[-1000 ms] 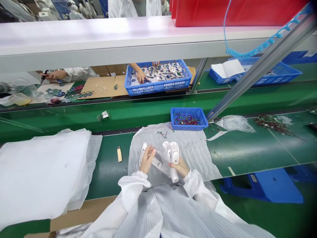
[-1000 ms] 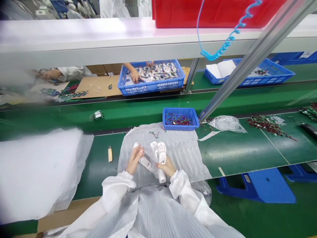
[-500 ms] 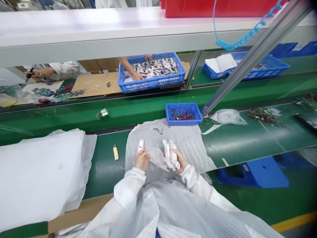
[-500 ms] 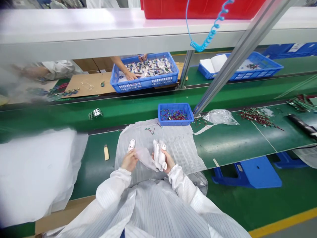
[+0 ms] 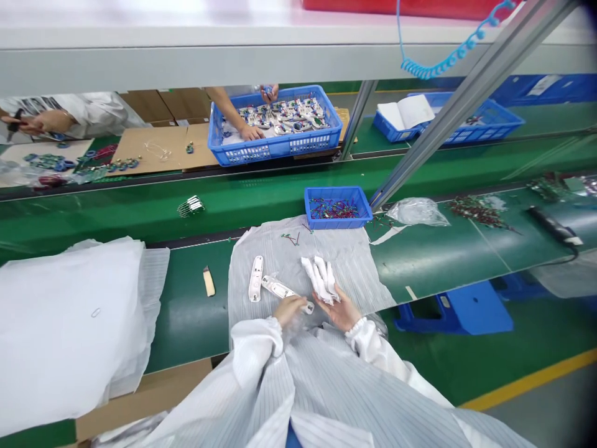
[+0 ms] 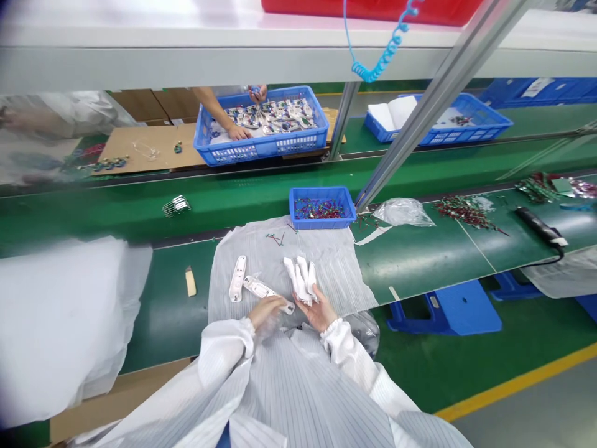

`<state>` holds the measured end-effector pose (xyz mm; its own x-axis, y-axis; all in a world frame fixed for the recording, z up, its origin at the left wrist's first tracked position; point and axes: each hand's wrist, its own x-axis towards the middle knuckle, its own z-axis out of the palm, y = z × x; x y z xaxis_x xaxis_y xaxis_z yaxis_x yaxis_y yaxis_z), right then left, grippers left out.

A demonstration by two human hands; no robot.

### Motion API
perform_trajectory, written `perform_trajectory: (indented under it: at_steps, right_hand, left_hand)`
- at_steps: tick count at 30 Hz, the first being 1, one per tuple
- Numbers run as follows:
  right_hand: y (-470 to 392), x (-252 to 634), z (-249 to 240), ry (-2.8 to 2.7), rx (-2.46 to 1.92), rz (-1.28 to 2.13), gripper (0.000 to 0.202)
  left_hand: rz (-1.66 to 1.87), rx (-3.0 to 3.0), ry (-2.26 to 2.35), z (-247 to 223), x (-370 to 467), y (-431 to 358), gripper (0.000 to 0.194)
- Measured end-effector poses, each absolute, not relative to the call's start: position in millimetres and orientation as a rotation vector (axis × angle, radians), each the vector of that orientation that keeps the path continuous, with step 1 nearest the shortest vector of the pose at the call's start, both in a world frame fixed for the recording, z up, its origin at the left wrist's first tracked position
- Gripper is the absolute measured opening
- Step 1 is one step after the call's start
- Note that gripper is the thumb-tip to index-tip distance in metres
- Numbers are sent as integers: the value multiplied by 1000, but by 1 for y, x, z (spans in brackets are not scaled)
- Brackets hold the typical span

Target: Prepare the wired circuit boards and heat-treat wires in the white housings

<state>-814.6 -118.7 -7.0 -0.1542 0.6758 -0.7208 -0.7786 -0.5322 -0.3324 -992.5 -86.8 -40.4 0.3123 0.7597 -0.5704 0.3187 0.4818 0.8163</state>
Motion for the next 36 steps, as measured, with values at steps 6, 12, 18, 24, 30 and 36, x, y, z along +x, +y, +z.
perform_trajectory:
  at_steps: [6,12,18,24,30,36]
  right_hand:
    - [-120,-815,-15,116,-1285,1766,37]
    - [-126,-805,-22,152,-1344,1747,37]
    - [-136,-790,-26,170,-1386,1584,23]
    - [-143,-786,-39,-80,-1658,1433,11]
    - [-135,-775,-41,-608,-2017,1145,29]
    - [-121,-766,-16,-1078,-2149,1026,5]
  left_hand:
    - [335,1146,1200,-40,-950,-87,27]
    - [325,1110,1235,-44,-954,-88,26]
    - [415,1115,1225,-30,-963,-94,25]
    - [459,1114,1241,-24,-967,-96,18]
    - [453,1176,1244,-21,-962,-103,11]
    - [531,1199,1240,-5,-955,-92,9]
